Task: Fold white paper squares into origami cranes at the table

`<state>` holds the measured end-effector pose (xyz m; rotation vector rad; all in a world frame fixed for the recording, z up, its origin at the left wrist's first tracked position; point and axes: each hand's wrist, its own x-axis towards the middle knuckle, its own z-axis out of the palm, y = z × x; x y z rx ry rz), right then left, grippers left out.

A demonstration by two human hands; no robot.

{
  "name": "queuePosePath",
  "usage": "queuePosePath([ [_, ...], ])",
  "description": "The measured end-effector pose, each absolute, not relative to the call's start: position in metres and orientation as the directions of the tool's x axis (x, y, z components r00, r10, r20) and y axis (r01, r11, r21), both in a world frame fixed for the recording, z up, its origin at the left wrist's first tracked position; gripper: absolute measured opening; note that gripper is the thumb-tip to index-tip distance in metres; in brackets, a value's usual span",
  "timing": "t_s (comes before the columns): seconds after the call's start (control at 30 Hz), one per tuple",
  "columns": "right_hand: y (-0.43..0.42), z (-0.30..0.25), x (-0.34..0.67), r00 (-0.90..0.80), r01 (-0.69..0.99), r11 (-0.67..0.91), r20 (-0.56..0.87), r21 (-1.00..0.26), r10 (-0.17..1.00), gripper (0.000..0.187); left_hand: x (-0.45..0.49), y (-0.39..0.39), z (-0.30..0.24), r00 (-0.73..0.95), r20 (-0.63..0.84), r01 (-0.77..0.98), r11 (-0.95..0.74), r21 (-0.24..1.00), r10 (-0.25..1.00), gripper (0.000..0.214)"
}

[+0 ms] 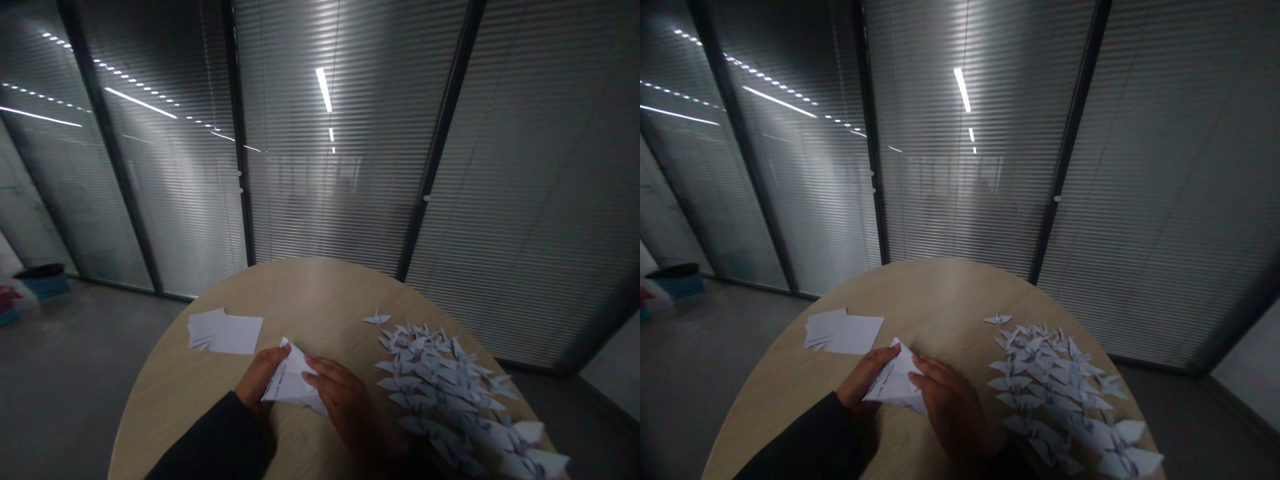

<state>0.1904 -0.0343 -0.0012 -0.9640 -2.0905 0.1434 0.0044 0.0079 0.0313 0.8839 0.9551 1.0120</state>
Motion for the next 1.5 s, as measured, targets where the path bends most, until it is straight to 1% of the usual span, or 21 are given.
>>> queuePosePath([
  [0.23,-0.035,0.006,0.188,-0.391,0.608,0.686,0.601,-0.401,0.697,0.04,0.007,0.002,0.038,0.269,-0.184,-0.374,0.279,0.884,0.945,0.044],
  [0.4,-0.035,0.004,0.185,-0.391,0.64,0.666,0.584,-0.383,0.712,0.042,0.007,0.004,0.035,0.28,-0.215,-0.28,0.294,0.914,0.936,0.05],
  [0.53,-0.038,0.008,0.182,-0.348,0.614,0.67,0.619,-0.417,0.704,0.045,0.005,0.005,0.033,0.289,-0.163,-0.26,0.242,0.935,0.943,0.051],
  [0.6,-0.04,0.011,0.18,-0.301,0.582,0.666,0.637,-0.467,0.71,0.044,0.006,0.003,0.033,0.284,-0.128,-0.257,0.204,0.945,0.95,0.05],
  [0.67,-0.041,0.014,0.178,-0.203,0.564,0.6,0.609,-0.568,0.767,0.039,0.008,0.002,0.032,0.277,-0.1,-0.242,0.17,0.955,0.956,0.051],
  [0.7,-0.041,0.014,0.177,-0.13,0.56,0.53,0.565,-0.637,0.815,0.035,0.009,0.001,0.032,0.279,-0.092,-0.228,0.159,0.961,0.956,0.051],
  [0.77,-0.038,0.013,0.175,0.017,0.535,0.344,0.417,-0.772,0.909,0.028,0.012,0.0,0.031,0.287,-0.084,-0.198,0.145,0.969,0.954,0.053],
  [0.83,-0.034,0.009,0.174,0.067,0.484,0.203,0.267,-0.851,0.961,0.026,0.013,-0.002,0.031,0.296,-0.083,-0.166,0.136,0.977,0.952,0.055],
  [0.9,-0.03,0.004,0.174,0.029,0.462,0.132,0.164,-0.877,0.986,0.023,0.014,-0.003,0.032,0.291,-0.074,-0.147,0.121,0.982,0.954,0.056],
  [1.0,-0.026,0.0,0.175,-0.018,0.48,0.094,0.097,-0.872,0.995,0.028,0.015,-0.004,0.032,0.28,-0.059,-0.147,0.103,0.984,0.958,0.056],
  [1.17,-0.023,0.0,0.178,-0.065,0.472,0.107,0.087,-0.875,0.994,0.032,0.016,-0.002,0.03,0.246,-0.053,-0.165,0.096,0.982,0.968,0.057],
  [1.37,-0.023,-0.003,0.177,-0.081,0.404,0.09,0.062,-0.91,0.995,0.032,0.014,-0.001,0.031,0.179,-0.075,-0.223,0.115,0.968,0.981,0.055],
  [1.5,-0.022,-0.004,0.179,-0.105,0.411,0.1,0.062,-0.906,0.993,0.034,0.014,-0.003,0.033,0.191,-0.078,-0.264,0.128,0.956,0.978,0.052],
])
